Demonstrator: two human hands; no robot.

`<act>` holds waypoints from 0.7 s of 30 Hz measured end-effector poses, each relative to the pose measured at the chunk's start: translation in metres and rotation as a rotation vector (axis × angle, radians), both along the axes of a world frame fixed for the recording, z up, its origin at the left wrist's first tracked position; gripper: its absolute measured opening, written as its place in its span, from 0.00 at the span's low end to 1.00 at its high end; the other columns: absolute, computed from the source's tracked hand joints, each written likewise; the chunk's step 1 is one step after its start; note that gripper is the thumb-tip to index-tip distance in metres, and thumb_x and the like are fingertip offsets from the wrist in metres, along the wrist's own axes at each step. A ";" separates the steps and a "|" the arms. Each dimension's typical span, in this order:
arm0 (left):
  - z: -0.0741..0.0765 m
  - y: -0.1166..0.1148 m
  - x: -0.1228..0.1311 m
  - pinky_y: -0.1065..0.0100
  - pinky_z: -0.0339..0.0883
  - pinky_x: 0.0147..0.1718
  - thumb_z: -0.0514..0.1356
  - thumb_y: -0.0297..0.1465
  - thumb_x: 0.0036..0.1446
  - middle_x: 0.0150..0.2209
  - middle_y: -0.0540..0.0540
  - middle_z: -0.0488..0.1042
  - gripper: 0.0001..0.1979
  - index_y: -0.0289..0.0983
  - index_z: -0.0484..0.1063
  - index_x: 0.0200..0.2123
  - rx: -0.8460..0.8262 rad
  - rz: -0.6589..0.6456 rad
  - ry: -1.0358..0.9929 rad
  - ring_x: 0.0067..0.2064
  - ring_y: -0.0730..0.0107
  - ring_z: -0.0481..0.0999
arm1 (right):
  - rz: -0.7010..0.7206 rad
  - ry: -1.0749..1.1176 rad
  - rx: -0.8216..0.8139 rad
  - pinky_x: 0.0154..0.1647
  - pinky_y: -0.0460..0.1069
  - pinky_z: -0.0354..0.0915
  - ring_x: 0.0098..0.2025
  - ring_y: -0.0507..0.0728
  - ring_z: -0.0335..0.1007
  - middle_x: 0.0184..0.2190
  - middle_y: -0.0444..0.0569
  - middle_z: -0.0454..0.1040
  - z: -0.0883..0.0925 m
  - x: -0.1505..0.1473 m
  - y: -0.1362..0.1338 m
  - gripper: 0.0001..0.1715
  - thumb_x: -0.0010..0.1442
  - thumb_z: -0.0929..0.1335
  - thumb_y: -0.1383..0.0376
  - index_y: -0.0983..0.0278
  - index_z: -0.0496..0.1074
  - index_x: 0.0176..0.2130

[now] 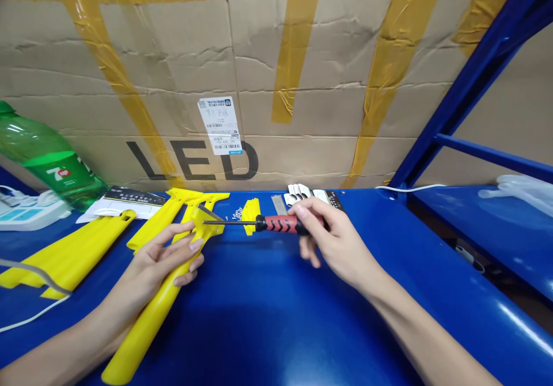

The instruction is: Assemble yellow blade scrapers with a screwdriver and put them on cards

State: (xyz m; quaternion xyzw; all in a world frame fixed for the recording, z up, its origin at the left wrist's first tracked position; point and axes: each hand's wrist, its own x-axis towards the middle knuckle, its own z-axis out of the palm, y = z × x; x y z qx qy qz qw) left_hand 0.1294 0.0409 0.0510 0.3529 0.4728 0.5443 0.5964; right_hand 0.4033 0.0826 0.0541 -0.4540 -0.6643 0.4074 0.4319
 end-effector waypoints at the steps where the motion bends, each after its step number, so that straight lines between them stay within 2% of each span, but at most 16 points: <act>1: 0.000 -0.001 0.001 0.79 0.58 0.18 0.78 0.33 0.42 0.28 0.53 0.72 0.28 0.37 0.69 0.44 0.006 -0.006 0.001 0.21 0.81 0.67 | -0.019 0.004 -0.057 0.13 0.43 0.55 0.14 0.48 0.59 0.19 0.41 0.69 -0.001 -0.001 0.000 0.23 0.69 0.62 0.45 0.61 0.70 0.41; 2: 0.001 -0.001 0.001 0.79 0.58 0.18 0.78 0.33 0.42 0.28 0.53 0.72 0.28 0.37 0.69 0.43 0.010 -0.012 0.000 0.21 0.81 0.67 | -0.027 0.007 -0.098 0.11 0.43 0.51 0.12 0.48 0.56 0.18 0.40 0.67 -0.002 -0.001 0.001 0.25 0.70 0.60 0.44 0.61 0.69 0.42; 3: 0.001 -0.002 0.001 0.79 0.58 0.18 0.77 0.33 0.42 0.28 0.53 0.72 0.28 0.37 0.69 0.43 0.013 -0.013 -0.001 0.21 0.82 0.67 | -0.017 0.017 -0.117 0.12 0.43 0.52 0.13 0.48 0.58 0.21 0.42 0.69 -0.003 0.000 0.001 0.26 0.70 0.59 0.43 0.62 0.69 0.42; 4: 0.001 -0.002 0.001 0.79 0.58 0.18 0.77 0.33 0.42 0.28 0.53 0.72 0.28 0.37 0.69 0.44 0.013 -0.009 -0.003 0.21 0.82 0.67 | 0.008 0.031 -0.114 0.15 0.44 0.58 0.17 0.49 0.64 0.26 0.44 0.73 -0.003 0.001 0.001 0.25 0.69 0.60 0.44 0.62 0.69 0.44; 6: 0.001 -0.001 0.000 0.79 0.58 0.18 0.77 0.33 0.42 0.28 0.53 0.72 0.28 0.38 0.69 0.45 0.006 0.007 -0.003 0.21 0.82 0.67 | 0.080 0.052 -0.069 0.28 0.46 0.70 0.30 0.52 0.74 0.38 0.48 0.75 -0.001 0.005 0.001 0.20 0.66 0.67 0.48 0.60 0.69 0.47; 8: 0.002 -0.001 0.000 0.79 0.58 0.18 0.78 0.33 0.41 0.28 0.53 0.72 0.29 0.37 0.69 0.45 -0.006 0.020 -0.004 0.21 0.82 0.67 | 0.129 0.034 -0.010 0.38 0.47 0.71 0.38 0.53 0.76 0.43 0.48 0.74 0.001 0.007 0.001 0.19 0.62 0.72 0.53 0.59 0.69 0.48; 10: 0.002 0.000 0.000 0.79 0.58 0.18 0.78 0.33 0.39 0.28 0.53 0.72 0.30 0.37 0.69 0.45 -0.019 0.017 -0.010 0.21 0.81 0.67 | 0.114 -0.003 -0.005 0.29 0.45 0.68 0.29 0.50 0.73 0.36 0.44 0.74 0.002 0.007 0.000 0.17 0.64 0.71 0.52 0.59 0.69 0.45; 12: 0.001 0.000 0.000 0.79 0.58 0.17 0.78 0.33 0.39 0.28 0.53 0.72 0.31 0.37 0.69 0.45 -0.026 0.005 -0.015 0.21 0.81 0.67 | 0.051 -0.028 -0.047 0.16 0.43 0.57 0.18 0.47 0.63 0.26 0.41 0.69 0.001 0.004 -0.001 0.19 0.69 0.64 0.47 0.60 0.68 0.43; 14: 0.000 0.001 0.000 0.79 0.58 0.17 0.78 0.33 0.40 0.28 0.53 0.73 0.30 0.37 0.70 0.45 -0.025 -0.003 -0.013 0.22 0.81 0.67 | 0.001 -0.046 -0.083 0.12 0.43 0.48 0.13 0.46 0.55 0.23 0.39 0.67 0.000 0.001 -0.002 0.24 0.71 0.58 0.44 0.60 0.67 0.42; 16: -0.003 0.001 -0.001 0.79 0.58 0.17 0.78 0.33 0.41 0.27 0.53 0.72 0.29 0.37 0.69 0.45 -0.017 0.002 -0.010 0.23 0.80 0.68 | 0.032 -0.047 -0.088 0.15 0.44 0.56 0.17 0.48 0.61 0.25 0.41 0.70 0.001 0.001 -0.004 0.23 0.70 0.59 0.44 0.60 0.67 0.44; 18: -0.005 0.002 -0.002 0.79 0.59 0.17 0.77 0.33 0.42 0.26 0.54 0.72 0.29 0.38 0.69 0.45 -0.013 0.011 -0.009 0.24 0.78 0.68 | 0.107 -0.039 -0.053 0.26 0.46 0.67 0.26 0.51 0.71 0.31 0.44 0.74 0.004 0.002 -0.005 0.20 0.67 0.66 0.47 0.59 0.66 0.47; 20: -0.007 0.002 -0.003 0.79 0.59 0.18 0.77 0.33 0.43 0.26 0.54 0.71 0.28 0.38 0.69 0.45 -0.014 0.001 -0.005 0.24 0.78 0.68 | 0.133 -0.044 0.003 0.33 0.47 0.70 0.32 0.52 0.73 0.35 0.45 0.75 0.006 0.004 -0.005 0.20 0.62 0.72 0.51 0.58 0.67 0.47; 21: -0.008 0.002 -0.003 0.79 0.59 0.17 0.77 0.33 0.44 0.26 0.54 0.72 0.28 0.38 0.68 0.45 -0.015 -0.011 -0.002 0.24 0.78 0.68 | 0.125 -0.048 0.011 0.31 0.46 0.69 0.29 0.52 0.72 0.33 0.44 0.75 0.007 0.004 -0.004 0.20 0.61 0.73 0.52 0.59 0.67 0.46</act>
